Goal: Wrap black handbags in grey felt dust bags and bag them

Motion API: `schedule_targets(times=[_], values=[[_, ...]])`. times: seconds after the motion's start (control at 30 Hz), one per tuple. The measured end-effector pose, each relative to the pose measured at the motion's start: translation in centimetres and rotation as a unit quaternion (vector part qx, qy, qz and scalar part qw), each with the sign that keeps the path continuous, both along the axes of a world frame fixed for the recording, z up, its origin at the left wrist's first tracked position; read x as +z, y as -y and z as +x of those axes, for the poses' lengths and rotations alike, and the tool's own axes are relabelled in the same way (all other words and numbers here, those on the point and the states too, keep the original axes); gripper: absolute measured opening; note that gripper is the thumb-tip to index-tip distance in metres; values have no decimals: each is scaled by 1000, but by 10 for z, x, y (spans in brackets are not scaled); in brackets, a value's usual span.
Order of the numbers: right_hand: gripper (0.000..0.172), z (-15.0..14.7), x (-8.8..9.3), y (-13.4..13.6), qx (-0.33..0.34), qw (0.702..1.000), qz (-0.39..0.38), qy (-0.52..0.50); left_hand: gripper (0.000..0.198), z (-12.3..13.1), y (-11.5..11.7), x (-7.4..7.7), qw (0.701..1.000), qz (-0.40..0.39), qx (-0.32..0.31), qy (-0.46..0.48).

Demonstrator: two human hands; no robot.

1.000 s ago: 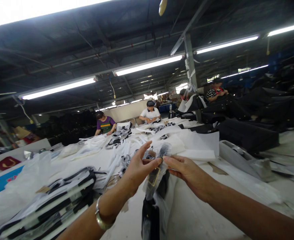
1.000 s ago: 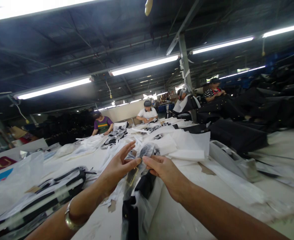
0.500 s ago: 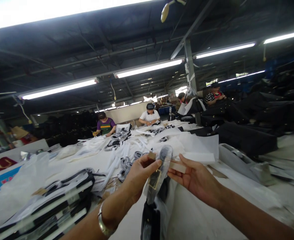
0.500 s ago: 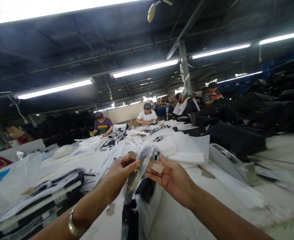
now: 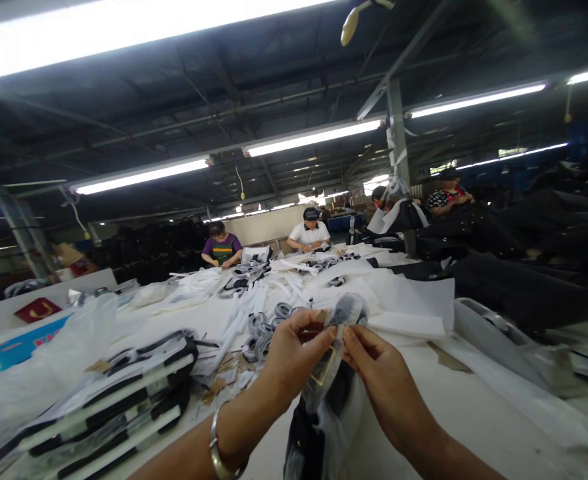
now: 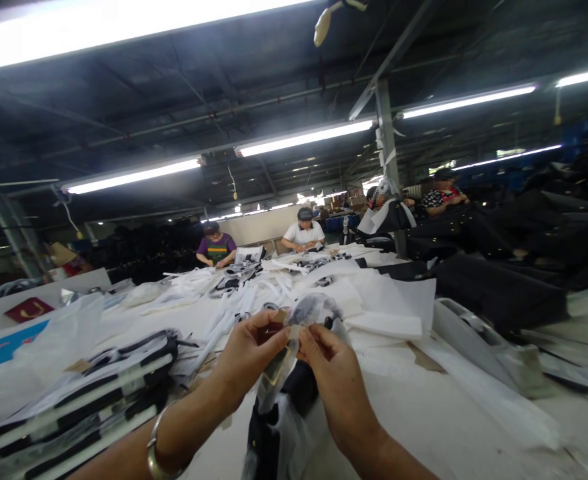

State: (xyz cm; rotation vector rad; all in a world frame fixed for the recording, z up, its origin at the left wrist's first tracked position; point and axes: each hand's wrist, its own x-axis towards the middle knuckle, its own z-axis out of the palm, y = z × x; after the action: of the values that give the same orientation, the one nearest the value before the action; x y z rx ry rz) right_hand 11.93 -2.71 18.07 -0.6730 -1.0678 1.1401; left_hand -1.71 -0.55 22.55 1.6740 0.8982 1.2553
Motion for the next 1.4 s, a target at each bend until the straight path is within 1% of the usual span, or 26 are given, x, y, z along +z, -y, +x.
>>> schedule_targets(times=[0.07, 0.13, 0.17, 0.23, 0.33, 0.43, 0.53, 0.63, 0.73, 0.8, 0.87, 0.93, 1.0, 1.07, 1.17, 1.23, 1.27, 1.33, 1.4], values=[[41, -5, -4, -3, -54, 998, -3, 37, 21, 2, -1, -4, 999, 40, 24, -14], [42, -8, -7, -4, -94, 993, -2, 67, 10, 3, -1, -7, 994, 90, 47, -37], [42, -9, -8, -4, -106, 991, 0, 77, 8, 3, -1, -8, 990, 118, 59, -52], [42, -11, -10, -5, -114, 990, 5, 80, 12, 4, 0, -10, 981, 160, 76, -75], [40, -12, -12, -6, -113, 990, 10, 81, 16, 4, 0, -13, 979, 167, 82, -79], [40, -13, -13, -10, -152, 983, 6, 104, 20, 5, 4, -15, 975, 180, 98, -84], [43, -15, -13, -13, -186, 977, 2, 108, 26, 5, 12, -13, 969, 200, 113, -94], [44, -16, -12, -12, -187, 977, 1, 100, 27, 3, 17, -9, 967, 203, 102, -115], [44, -16, -11, -9, -179, 980, -10, 92, 23, -1, 15, -5, 956, 213, 126, -156], [43, -16, -10, -8, -158, 985, -13, 75, 24, -2, 14, -4, 940, 234, 148, -200], [41, -16, -10, -7, -126, 991, -12, 52, 28, -2, 15, -5, 917, 258, 166, -255], [41, -17, -11, -8, -101, 994, -13, 32, 34, 3, 18, -9, 891, 267, 194, -312], [42, -18, -11, -8, -92, 995, -16, 17, 40, 10, 23, -14, 862, 266, 225, -368], [43, -19, -12, -9, -97, 995, -15, 11, 47, 17, 26, -21, 828, 285, 239, -421], [40, -18, -12, -9, -106, 994, -8, 16, 57, 23, 28, -31, 764, 350, 234, -489], [41, -17, -12, -7, -99, 995, -9, 16, 56, 22, 27, -37, 729, 377, 255, -511], [42, -17, -12, -7, -92, 996, -9, 16, 54, 21, 26, -40, 718, 381, 271, -515], [42, -16, -11, -5, -78, 997, -8, 17, 50, 19, 25, -43, 707, 385, 289, -518], [40, -13, -10, -5, -65, 998, -9, 15, 48, 15, 25, -44, 710, 392, 278, -515]])
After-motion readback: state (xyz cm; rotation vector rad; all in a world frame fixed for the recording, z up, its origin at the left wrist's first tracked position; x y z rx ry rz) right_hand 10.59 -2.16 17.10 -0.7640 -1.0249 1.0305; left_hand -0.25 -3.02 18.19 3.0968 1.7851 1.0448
